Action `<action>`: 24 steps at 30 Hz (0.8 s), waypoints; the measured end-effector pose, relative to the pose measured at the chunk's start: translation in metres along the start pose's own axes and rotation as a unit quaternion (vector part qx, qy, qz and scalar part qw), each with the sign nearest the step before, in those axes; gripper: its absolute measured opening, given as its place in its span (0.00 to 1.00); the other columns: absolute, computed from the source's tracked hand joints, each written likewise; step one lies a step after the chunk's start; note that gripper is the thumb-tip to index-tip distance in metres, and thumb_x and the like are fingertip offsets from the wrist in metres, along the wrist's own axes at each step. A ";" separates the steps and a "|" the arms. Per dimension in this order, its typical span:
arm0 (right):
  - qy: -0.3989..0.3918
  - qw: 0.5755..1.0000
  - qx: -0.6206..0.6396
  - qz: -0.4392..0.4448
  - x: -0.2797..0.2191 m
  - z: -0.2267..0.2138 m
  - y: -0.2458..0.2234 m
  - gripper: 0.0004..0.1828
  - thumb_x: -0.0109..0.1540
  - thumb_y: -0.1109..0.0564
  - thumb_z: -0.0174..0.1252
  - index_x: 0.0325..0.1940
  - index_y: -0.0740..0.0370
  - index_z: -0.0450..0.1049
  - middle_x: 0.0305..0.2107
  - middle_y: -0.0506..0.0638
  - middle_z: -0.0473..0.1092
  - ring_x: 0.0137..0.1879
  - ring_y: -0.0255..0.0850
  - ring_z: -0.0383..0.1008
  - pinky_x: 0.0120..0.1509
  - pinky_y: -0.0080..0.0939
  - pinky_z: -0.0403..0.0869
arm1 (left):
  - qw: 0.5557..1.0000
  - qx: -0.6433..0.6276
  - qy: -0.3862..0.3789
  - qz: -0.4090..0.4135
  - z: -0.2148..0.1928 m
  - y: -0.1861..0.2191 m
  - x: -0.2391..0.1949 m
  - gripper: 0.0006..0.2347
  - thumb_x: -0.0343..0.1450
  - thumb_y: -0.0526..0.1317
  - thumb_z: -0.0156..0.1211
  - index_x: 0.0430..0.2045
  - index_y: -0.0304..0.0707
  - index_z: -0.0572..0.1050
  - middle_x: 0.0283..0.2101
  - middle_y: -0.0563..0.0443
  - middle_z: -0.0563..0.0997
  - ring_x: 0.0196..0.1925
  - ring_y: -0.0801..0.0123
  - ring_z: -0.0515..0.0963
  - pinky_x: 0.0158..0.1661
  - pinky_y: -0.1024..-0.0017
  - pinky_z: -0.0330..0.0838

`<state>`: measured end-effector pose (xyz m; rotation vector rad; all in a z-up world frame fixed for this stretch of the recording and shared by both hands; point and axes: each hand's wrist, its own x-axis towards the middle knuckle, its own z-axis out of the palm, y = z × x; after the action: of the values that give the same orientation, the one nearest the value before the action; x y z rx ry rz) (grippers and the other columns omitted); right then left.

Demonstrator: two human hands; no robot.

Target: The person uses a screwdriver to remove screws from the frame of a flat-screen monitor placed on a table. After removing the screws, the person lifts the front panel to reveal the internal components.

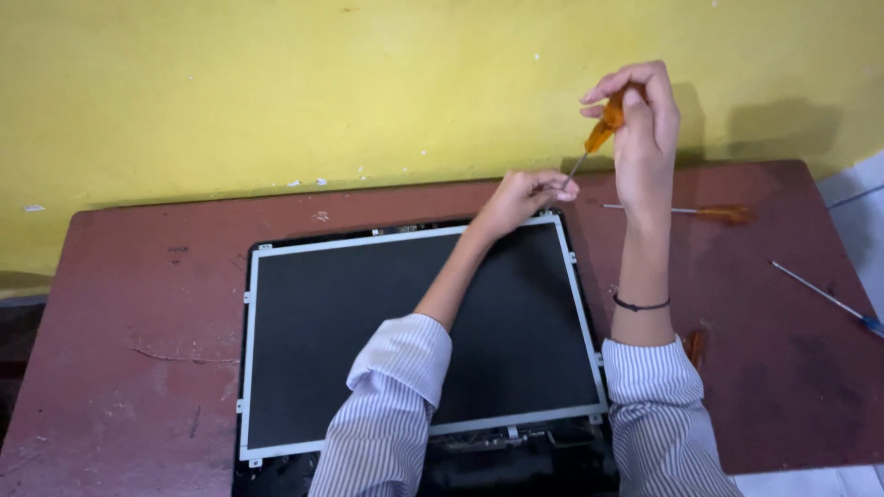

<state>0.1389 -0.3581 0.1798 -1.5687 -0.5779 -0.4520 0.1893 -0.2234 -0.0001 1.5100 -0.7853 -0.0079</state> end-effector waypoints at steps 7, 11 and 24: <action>0.017 0.988 -0.130 -0.075 -0.001 0.004 -0.013 0.13 0.76 0.61 0.52 0.61 0.60 0.57 0.50 0.54 0.62 0.54 0.43 0.68 0.57 0.41 0.77 | 0.997 -0.005 0.083 -0.001 0.007 0.025 0.001 0.14 0.64 0.32 0.74 0.19 0.41 0.68 0.24 0.62 0.76 0.35 0.87 0.76 0.37 0.82 0.73; 0.064 0.991 -0.106 -0.045 -0.001 0.007 -0.013 0.08 0.74 0.70 0.49 0.54 0.62 0.61 0.40 0.56 0.66 0.47 0.45 0.73 0.58 0.43 0.81 | 0.999 0.026 0.044 0.003 0.005 0.032 0.002 0.12 0.65 0.35 0.73 0.23 0.43 0.70 0.26 0.61 0.76 0.31 0.83 0.72 0.35 0.80 0.68; 0.062 0.993 -0.095 -0.032 -0.002 0.006 -0.020 0.12 0.72 0.66 0.53 0.55 0.59 0.59 0.44 0.55 0.65 0.50 0.42 0.71 0.56 0.41 0.80 | 0.997 0.022 0.061 -0.028 0.006 0.016 -0.003 0.11 0.63 0.34 0.75 0.16 0.40 0.73 0.27 0.55 0.85 0.41 0.76 0.86 0.39 0.79 0.77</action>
<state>0.1244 -0.3515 0.1938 -1.6929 -0.5005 -0.6648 0.1769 -0.2258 0.0122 1.5589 -0.6485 0.0588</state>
